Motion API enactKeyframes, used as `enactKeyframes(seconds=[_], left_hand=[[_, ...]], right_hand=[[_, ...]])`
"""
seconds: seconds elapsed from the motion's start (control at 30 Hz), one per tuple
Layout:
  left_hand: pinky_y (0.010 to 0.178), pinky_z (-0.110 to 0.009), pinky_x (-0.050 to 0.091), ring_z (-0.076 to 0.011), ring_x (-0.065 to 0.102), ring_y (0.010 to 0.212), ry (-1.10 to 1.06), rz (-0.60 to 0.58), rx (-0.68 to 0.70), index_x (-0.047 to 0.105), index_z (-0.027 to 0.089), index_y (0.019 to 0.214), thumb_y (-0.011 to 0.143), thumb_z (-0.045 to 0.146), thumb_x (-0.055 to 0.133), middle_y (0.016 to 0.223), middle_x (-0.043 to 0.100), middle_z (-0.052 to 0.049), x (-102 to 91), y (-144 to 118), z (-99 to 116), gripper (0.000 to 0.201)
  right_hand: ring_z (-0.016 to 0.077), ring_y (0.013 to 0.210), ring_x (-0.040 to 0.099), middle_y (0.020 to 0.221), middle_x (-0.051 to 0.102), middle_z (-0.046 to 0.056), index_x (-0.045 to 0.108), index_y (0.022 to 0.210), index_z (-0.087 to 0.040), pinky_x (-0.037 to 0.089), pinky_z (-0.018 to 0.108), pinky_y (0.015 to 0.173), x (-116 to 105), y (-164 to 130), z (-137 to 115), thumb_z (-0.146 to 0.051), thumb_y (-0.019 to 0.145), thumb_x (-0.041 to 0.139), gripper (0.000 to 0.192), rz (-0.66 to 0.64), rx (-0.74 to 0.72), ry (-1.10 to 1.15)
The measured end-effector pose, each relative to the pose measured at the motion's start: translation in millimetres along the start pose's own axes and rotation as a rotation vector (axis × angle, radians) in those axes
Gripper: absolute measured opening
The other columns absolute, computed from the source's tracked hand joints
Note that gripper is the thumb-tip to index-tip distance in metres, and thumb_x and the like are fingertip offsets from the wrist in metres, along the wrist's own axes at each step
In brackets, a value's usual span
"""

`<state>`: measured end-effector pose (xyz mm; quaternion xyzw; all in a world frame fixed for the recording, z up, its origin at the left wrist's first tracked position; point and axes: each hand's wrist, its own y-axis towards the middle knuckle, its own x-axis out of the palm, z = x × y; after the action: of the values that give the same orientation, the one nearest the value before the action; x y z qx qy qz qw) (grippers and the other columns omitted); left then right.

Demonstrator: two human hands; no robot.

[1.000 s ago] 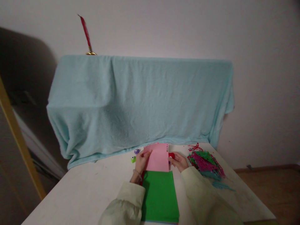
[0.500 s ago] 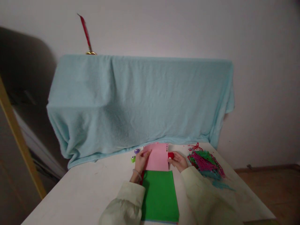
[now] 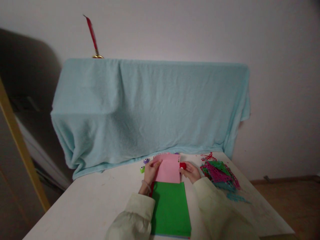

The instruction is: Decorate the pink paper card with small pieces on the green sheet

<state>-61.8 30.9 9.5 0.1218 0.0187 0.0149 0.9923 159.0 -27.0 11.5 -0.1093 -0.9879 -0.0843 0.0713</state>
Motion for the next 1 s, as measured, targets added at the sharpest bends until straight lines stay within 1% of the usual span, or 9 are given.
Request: enactKeyframes(seconds=[0.1, 0.3, 0.4, 0.5, 0.6, 0.7, 0.8, 0.9, 1.0], left_hand=[[0.065, -0.024, 0.045, -0.0177, 0.061, 0.073, 0.003, 0.001, 0.002, 0.073, 0.013, 0.086, 0.068, 0.047, 0.067, 0.082, 0.071, -0.005, 0.2, -0.8, 1.8, 0.039], [0.064, -0.024, 0.045, -0.0176, 0.061, 0.071, -0.007, -0.014, -0.008, 0.073, 0.013, 0.086, 0.067, 0.047, 0.068, 0.082, 0.071, -0.006, -0.5, -2.1, 6.0, 0.039], [0.063, -0.024, 0.045, -0.0177, 0.06, 0.07, -0.001, -0.021, -0.007, 0.073, 0.013, 0.082, 0.067, 0.047, 0.068, 0.075, 0.07, -0.005, -0.3, -2.3, 6.9, 0.038], [0.062, -0.024, 0.045, -0.0172, 0.059, 0.067, 0.001, -0.029, 0.003, 0.072, 0.013, 0.08, 0.067, 0.047, 0.067, 0.07, 0.068, -0.004, 0.0, -2.3, 7.0, 0.037], [0.062, -0.024, 0.045, -0.017, 0.059, 0.066, -0.002, -0.027, 0.011, 0.072, 0.012, 0.08, 0.068, 0.047, 0.067, 0.069, 0.067, -0.004, -0.1, -2.2, 7.4, 0.037], [0.062, -0.024, 0.044, -0.0172, 0.059, 0.067, 0.012, -0.006, 0.005, 0.072, 0.012, 0.08, 0.066, 0.047, 0.068, 0.07, 0.068, -0.004, -0.3, -1.8, 7.7, 0.038], [0.06, -0.024, 0.044, -0.0171, 0.059, 0.066, 0.011, 0.03, -0.02, 0.073, 0.012, 0.079, 0.065, 0.05, 0.068, 0.07, 0.068, -0.005, 0.0, -1.6, 7.5, 0.04], [0.059, -0.024, 0.044, -0.0168, 0.059, 0.064, -0.001, 0.041, -0.03, 0.073, 0.012, 0.081, 0.064, 0.051, 0.068, 0.069, 0.069, -0.004, 0.5, -2.0, 8.0, 0.042], [0.062, -0.025, 0.045, -0.0177, 0.06, 0.068, 0.006, 0.034, 0.0, 0.073, 0.013, 0.084, 0.066, 0.05, 0.067, 0.076, 0.07, -0.006, 0.6, -3.2, 10.4, 0.042]], right_hand=[[0.0247, 0.08, 0.064, 0.09, 0.07, 0.01, 0.065, 0.091, -0.016, 0.049, 0.028, 0.058, 0.3, 0.1, 0.1, -0.04, 0.05, 0.082, 0.051, 0.008, 0.006, -0.002], [0.0218, 0.072, 0.063, 0.086, 0.07, 0.009, 0.064, 0.092, -0.015, 0.048, 0.028, 0.054, 1.2, 0.1, 1.0, -0.04, 0.05, 0.081, 0.052, 0.023, 0.002, 0.015], [0.0205, 0.068, 0.062, 0.086, 0.07, 0.009, 0.064, 0.093, -0.015, 0.046, 0.027, 0.05, 1.3, 0.1, 2.2, -0.04, 0.052, 0.08, 0.051, 0.015, 0.007, 0.02], [0.0205, 0.069, 0.062, 0.085, 0.07, 0.009, 0.064, 0.093, -0.015, 0.046, 0.026, 0.05, 0.9, 0.2, 3.1, -0.041, 0.052, 0.08, 0.05, 0.008, 0.004, 0.015], [0.0214, 0.071, 0.063, 0.086, 0.07, 0.009, 0.064, 0.094, -0.016, 0.048, 0.027, 0.053, 0.2, 0.3, 3.0, -0.041, 0.054, 0.079, 0.05, 0.003, 0.012, 0.003], [0.023, 0.079, 0.064, 0.09, 0.07, 0.009, 0.064, 0.095, -0.017, 0.05, 0.03, 0.063, -0.8, 0.5, 2.1, -0.04, 0.054, 0.08, 0.049, -0.008, -0.003, -0.012], [0.024, 0.086, 0.064, 0.094, 0.07, 0.008, 0.064, 0.095, -0.018, 0.05, 0.032, 0.073, -1.9, 0.6, 1.4, -0.038, 0.052, 0.082, 0.051, -0.03, -0.029, -0.018], [0.0243, 0.087, 0.064, 0.095, 0.069, 0.008, 0.064, 0.096, -0.018, 0.049, 0.034, 0.076, -1.9, 0.3, 0.3, -0.038, 0.049, 0.083, 0.054, -0.051, -0.04, -0.017], [0.0247, 0.085, 0.064, 0.092, 0.07, 0.008, 0.065, 0.093, -0.019, 0.049, 0.035, 0.076, -0.5, -1.2, -2.6, -0.041, 0.047, 0.083, 0.055, -0.045, -0.035, -0.015]])
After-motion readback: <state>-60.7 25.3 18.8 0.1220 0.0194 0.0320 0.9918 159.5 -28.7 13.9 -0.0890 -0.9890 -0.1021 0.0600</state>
